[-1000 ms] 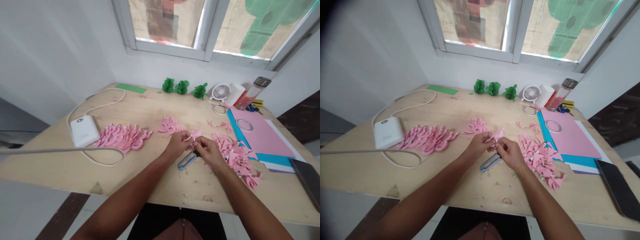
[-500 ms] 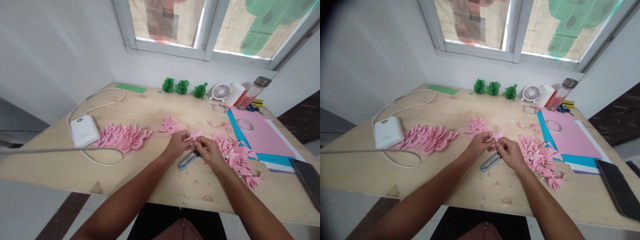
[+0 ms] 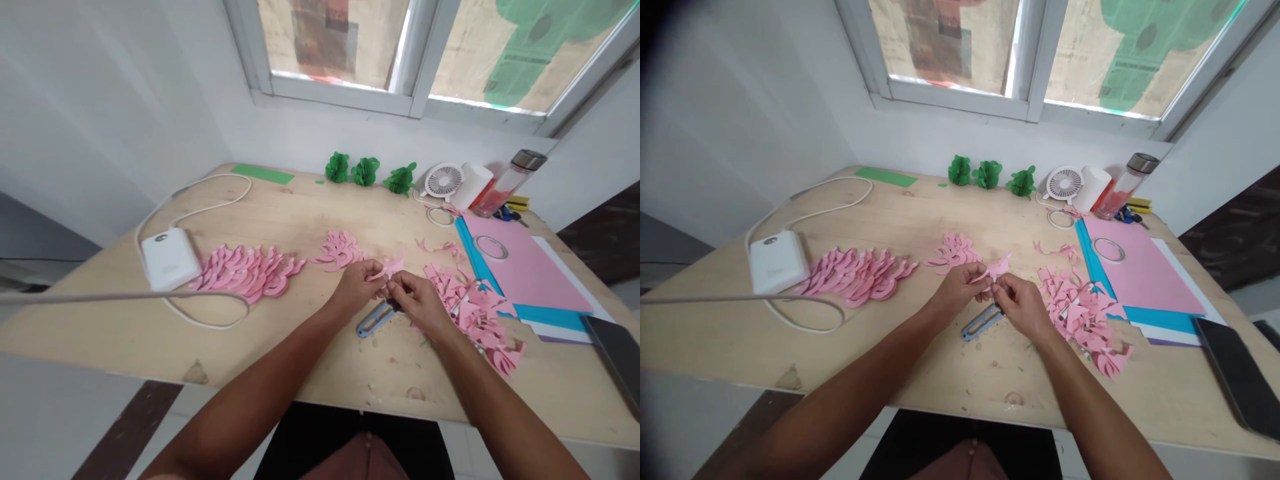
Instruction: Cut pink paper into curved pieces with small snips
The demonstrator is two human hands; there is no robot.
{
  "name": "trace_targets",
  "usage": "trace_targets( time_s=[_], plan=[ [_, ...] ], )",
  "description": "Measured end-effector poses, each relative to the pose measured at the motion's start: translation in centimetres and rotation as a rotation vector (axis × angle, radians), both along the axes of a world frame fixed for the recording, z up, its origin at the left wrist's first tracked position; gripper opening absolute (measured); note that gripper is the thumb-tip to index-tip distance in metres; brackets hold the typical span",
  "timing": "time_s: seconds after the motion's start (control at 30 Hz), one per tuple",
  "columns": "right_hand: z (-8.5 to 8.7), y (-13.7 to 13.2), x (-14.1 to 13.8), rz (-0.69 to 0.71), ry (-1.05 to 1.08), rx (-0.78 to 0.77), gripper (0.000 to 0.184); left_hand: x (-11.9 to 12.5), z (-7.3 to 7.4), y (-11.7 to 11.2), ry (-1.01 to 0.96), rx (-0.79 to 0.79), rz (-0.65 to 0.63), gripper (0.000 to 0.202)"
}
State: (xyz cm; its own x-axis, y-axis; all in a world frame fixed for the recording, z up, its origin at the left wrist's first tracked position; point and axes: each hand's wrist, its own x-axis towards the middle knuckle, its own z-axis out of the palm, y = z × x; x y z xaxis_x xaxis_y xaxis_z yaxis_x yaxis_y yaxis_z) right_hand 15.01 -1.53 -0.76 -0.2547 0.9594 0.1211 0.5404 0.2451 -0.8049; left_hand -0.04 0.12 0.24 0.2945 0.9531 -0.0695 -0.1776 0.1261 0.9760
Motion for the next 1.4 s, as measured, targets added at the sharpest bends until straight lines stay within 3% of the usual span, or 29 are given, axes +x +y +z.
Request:
trace_targets(
  time_s=[1.4],
  plan=[
    [-0.35,0.24,0.12,0.021,-0.062,-0.004,0.023,0.03,-0.06,0.04,0.005,-0.001,-0.001,0.013]
  ],
)
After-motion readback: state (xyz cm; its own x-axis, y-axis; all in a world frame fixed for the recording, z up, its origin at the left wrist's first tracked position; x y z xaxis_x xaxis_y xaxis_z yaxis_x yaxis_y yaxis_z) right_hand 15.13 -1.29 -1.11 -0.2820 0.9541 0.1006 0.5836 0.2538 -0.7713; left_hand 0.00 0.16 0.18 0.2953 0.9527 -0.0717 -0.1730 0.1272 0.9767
